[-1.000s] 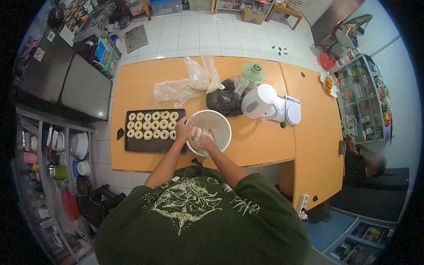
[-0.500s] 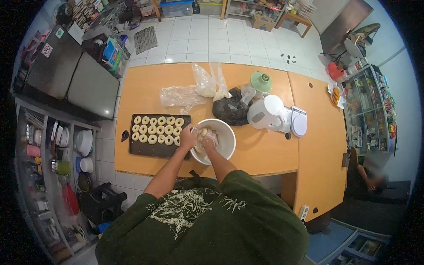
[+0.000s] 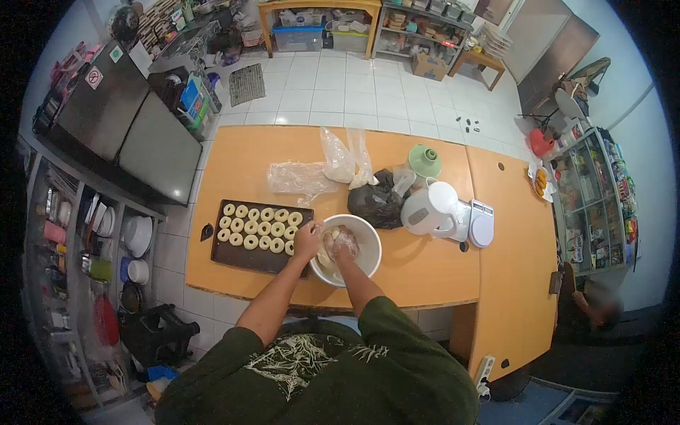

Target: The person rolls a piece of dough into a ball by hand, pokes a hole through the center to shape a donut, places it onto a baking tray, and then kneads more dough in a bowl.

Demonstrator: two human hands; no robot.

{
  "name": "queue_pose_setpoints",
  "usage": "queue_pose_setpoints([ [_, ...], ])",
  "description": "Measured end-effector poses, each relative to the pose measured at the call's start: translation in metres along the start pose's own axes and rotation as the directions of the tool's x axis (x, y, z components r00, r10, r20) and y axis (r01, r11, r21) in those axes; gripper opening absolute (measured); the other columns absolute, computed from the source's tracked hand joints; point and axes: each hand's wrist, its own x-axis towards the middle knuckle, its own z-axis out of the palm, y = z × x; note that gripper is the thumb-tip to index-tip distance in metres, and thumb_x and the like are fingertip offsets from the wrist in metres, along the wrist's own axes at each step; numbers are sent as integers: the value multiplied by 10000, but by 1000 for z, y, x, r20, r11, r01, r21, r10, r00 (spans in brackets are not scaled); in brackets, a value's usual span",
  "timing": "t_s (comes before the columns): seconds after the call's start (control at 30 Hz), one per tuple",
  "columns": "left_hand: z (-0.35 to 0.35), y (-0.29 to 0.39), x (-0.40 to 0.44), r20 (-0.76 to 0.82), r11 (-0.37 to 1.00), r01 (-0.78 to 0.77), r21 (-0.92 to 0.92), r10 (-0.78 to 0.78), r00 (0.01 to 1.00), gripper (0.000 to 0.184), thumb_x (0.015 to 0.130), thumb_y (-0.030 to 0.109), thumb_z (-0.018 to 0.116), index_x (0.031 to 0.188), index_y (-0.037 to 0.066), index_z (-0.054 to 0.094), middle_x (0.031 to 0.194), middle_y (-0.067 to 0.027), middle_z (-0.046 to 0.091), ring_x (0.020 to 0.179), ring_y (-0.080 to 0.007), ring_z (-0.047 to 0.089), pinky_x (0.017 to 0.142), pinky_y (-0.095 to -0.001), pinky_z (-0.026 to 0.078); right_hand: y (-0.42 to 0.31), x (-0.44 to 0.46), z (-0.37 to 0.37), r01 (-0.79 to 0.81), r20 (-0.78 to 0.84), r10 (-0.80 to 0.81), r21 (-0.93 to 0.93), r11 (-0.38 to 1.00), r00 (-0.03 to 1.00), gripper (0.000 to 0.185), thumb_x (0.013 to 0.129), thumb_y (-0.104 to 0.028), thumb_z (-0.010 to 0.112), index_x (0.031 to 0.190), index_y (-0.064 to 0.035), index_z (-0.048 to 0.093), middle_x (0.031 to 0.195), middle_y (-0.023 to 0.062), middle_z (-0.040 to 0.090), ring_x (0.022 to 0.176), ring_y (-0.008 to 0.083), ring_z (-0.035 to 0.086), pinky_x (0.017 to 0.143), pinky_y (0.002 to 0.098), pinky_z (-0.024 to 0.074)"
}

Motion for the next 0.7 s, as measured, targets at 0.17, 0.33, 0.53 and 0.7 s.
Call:
queue_pose_setpoints([
  [0.17,13,-13,3,-91,993,-37,-114,26,995,437,911,407,621,787,-12,633,746,-240,639,738,-438,622,653,-495,465,54,55,49,217,160,-220,35,976,962,649,863,-512,583,1373,-125,472,1305,175,559,1249,393,501,1075,483,378],
  [0.33,15,-14,2,-120,994,19,-110,-32,992,422,899,388,641,776,-15,631,737,-243,633,723,-437,616,646,-487,463,40,3,20,493,56,-490,-76,867,870,406,922,-374,553,1185,-67,592,1175,235,611,1128,471,522,968,508,431],
  [0.53,15,-12,4,-130,995,44,-90,-56,990,438,903,394,638,764,-20,617,743,-246,630,733,-441,610,658,-495,459,29,-62,-43,261,93,-252,-97,961,963,373,941,-369,517,1136,-74,634,1154,270,566,1135,421,521,992,516,423],
  [0.7,12,-6,3,-109,994,47,-94,-57,992,442,905,393,636,768,-27,613,745,-254,624,735,-448,607,654,-496,459,25,-62,-20,199,22,-200,14,980,980,441,903,-394,566,1201,-68,550,1125,231,548,1010,441,560,949,515,444],
])
